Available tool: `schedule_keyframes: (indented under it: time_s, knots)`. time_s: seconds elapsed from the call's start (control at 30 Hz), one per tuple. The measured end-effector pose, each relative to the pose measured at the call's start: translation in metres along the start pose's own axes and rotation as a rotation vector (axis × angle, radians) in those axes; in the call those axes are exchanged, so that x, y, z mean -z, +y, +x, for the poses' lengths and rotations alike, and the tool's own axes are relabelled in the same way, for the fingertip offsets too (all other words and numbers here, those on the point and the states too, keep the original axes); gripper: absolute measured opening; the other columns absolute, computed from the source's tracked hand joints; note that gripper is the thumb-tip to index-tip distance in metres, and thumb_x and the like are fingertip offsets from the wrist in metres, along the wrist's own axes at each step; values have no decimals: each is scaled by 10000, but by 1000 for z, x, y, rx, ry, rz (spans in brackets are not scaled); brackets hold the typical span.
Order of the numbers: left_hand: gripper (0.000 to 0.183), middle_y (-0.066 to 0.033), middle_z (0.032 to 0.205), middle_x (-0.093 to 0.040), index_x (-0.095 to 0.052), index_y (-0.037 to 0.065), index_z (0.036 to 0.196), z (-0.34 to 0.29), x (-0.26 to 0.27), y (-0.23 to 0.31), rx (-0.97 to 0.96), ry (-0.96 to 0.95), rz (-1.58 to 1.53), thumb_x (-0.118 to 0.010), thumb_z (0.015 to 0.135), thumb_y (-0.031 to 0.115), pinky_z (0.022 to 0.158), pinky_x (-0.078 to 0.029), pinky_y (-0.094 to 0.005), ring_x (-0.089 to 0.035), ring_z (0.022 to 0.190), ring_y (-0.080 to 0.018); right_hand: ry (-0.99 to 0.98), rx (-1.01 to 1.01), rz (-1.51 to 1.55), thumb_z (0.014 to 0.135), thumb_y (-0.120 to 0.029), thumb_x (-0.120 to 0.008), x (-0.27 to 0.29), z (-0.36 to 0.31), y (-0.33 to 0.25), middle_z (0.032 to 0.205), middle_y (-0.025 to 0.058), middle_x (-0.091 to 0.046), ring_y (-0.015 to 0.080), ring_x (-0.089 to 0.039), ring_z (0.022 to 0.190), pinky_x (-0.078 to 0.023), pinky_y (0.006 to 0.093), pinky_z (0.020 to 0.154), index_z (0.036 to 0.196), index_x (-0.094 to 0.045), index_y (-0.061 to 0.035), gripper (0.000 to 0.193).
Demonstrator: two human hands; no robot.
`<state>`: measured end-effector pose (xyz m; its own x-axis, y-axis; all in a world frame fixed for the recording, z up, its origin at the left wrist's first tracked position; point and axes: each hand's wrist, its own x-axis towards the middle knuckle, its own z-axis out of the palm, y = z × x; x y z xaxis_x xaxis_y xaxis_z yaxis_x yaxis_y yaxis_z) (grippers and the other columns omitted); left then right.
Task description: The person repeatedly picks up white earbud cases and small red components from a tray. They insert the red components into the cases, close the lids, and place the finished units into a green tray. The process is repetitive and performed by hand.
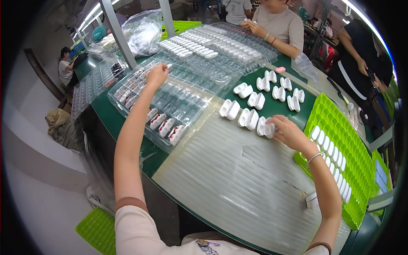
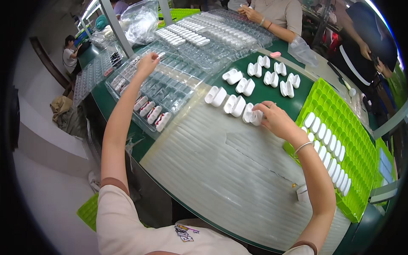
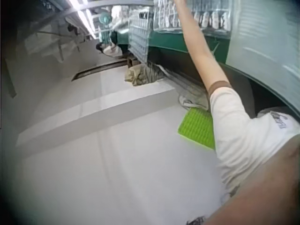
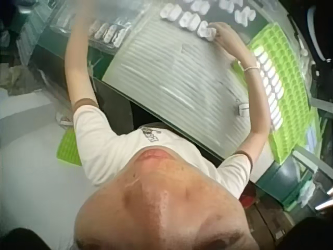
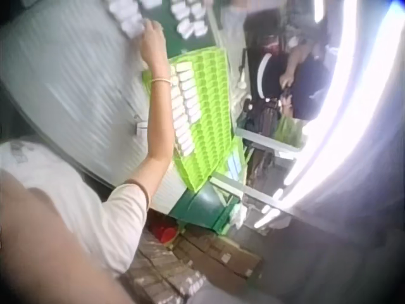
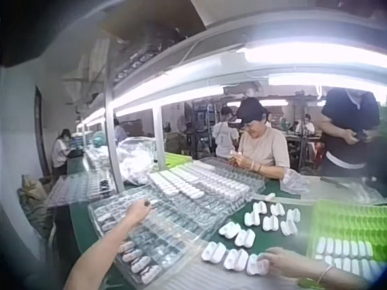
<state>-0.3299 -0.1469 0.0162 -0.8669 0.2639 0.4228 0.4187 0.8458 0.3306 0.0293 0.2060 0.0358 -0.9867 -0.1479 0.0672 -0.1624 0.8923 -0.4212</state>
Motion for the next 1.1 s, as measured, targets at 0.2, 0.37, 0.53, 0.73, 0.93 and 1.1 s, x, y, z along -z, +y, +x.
schedule_keyframes:
  time_s: [0.2,0.37,0.53,0.73,0.93,1.1]
  knots:
    - [229,-59,994,-645,-641,147,977,38,-33,-39,136,37,154,-601,800,287,857,-395,-423,-577,985,-235,-62,-21,25,692,-11,-667,-5,15,4,1028,99,-547,236,-548,877,-493,312,736,945,-557,-57,280]
    - [229,-61,964,-657,-679,136,902,56,-47,-12,196,-16,304,-639,778,324,905,-337,-403,-551,1014,-213,-23,-143,122,683,-74,-723,1,1,-10,1004,95,-556,232,-554,843,-506,308,716,926,-588,-47,280]
    - [233,-64,885,-673,-679,134,864,61,-50,-10,211,28,331,-661,755,339,909,-312,-370,-597,940,-212,24,-297,395,748,-108,-703,-12,-19,-28,876,61,-588,145,-553,779,-493,267,682,865,-595,-20,182]
    - [249,-76,889,-653,-623,77,914,61,-24,13,213,62,-539,-645,792,293,638,-497,-347,-621,849,-197,103,-412,926,811,-88,-648,-37,-76,-62,795,-32,-560,40,-521,730,-422,188,614,864,-542,-29,133]
    - [221,-36,949,-585,-531,20,1041,-48,11,146,-28,-679,-1268,-537,899,188,764,-514,-272,-583,851,-108,286,-400,1060,813,-56,-625,-59,-112,-75,1045,52,-566,84,-578,791,-483,215,706,1092,-544,-39,291]
    - [194,-54,976,-598,-540,5,1036,-176,24,248,-136,-970,-1435,-540,889,133,755,-519,-283,-586,874,-114,438,-368,933,777,-66,-660,-77,-126,-64,975,62,-609,59,-571,666,-448,197,591,1120,-542,-56,363]
